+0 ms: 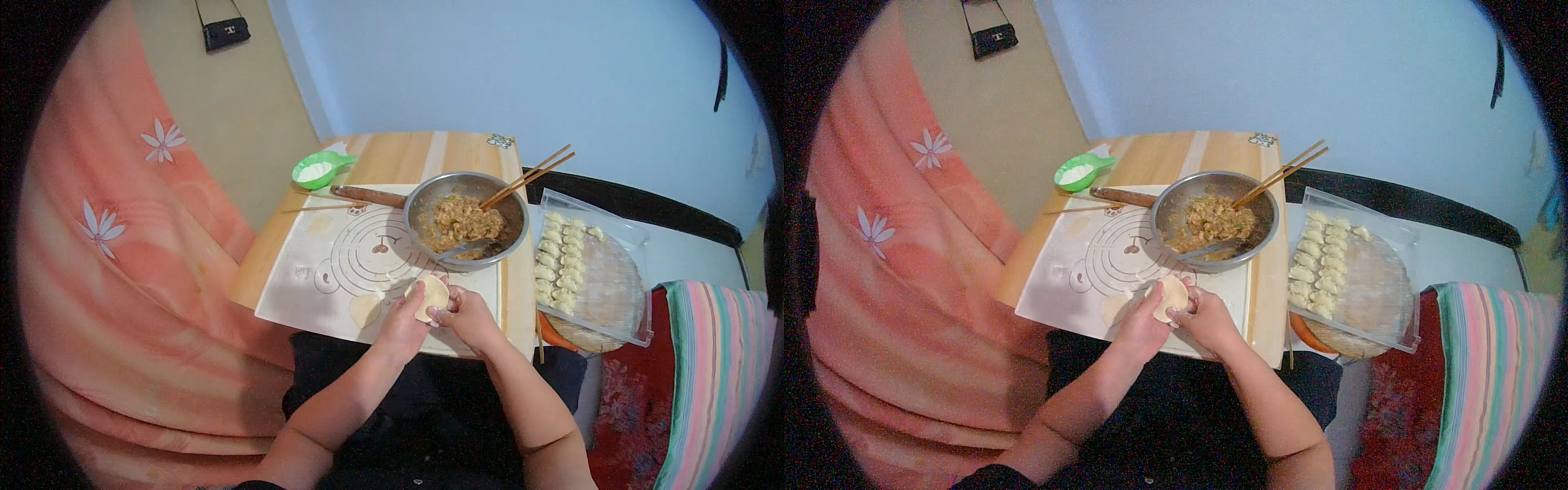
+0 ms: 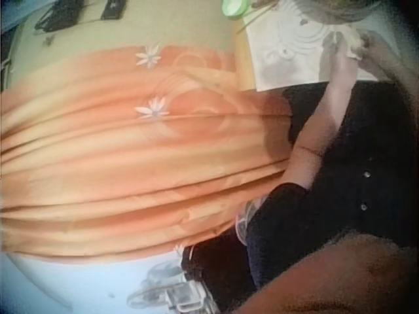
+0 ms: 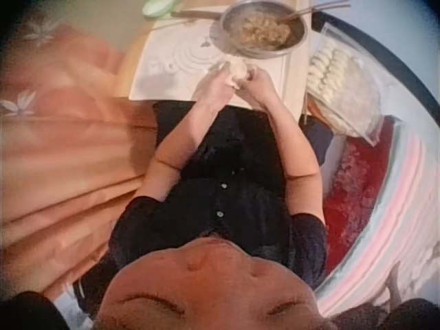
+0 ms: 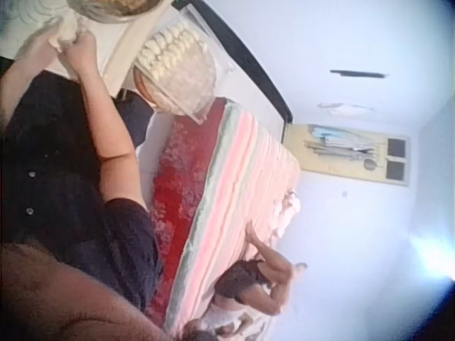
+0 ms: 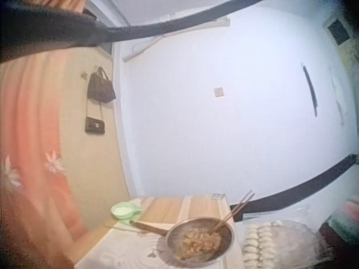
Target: The person prepares dumplings by placing a spoonful of meat filling onto a round dough wrapper held in their left hand. They then fold and pleat the edges to seal the dumpling, placing the finished unit into a plastic container. This process is repeated multiple times throughout the clip.
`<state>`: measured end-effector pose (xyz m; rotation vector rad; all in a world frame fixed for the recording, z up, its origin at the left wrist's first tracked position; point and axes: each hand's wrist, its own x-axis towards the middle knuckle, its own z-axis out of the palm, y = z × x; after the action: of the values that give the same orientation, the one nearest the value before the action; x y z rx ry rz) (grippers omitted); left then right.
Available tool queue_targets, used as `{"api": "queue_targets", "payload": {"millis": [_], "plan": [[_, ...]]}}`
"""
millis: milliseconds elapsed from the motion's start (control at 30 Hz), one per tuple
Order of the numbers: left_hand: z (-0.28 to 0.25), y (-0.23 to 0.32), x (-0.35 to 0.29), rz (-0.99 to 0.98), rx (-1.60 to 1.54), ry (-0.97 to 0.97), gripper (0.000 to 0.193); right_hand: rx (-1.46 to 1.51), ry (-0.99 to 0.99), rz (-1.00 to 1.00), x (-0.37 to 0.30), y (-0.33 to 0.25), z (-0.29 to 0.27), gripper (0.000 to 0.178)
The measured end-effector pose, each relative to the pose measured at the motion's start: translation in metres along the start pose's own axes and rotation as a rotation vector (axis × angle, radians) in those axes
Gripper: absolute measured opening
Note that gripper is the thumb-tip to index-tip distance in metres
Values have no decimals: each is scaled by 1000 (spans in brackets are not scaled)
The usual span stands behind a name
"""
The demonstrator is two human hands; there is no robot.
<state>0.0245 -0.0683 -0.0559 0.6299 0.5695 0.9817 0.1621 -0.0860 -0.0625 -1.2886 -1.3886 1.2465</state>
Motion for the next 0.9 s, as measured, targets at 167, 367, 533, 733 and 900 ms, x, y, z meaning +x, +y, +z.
{"api": "queue_targets", "payload": {"millis": [167, 367, 533, 733, 900], "plan": [[-3, -8, 7, -12, 83, -14, 43, 258, 70, 109, 0, 4, -6, 22], [-23, -9, 5, -111, 77, -191, 42, 293, 73, 110, -9, -10, -9, 27], [-16, 5, 12, -70, -159, 9, 38, -300, 162, 125, -15, -15, -23, 26], [-23, 31, 17, 0, -206, 124, 39, -926, 504, -336, -13, -65, -28, 39], [-27, 37, 35, 33, -246, 99, 38, -1313, 375, -473, 33, -70, -18, 39]]}}
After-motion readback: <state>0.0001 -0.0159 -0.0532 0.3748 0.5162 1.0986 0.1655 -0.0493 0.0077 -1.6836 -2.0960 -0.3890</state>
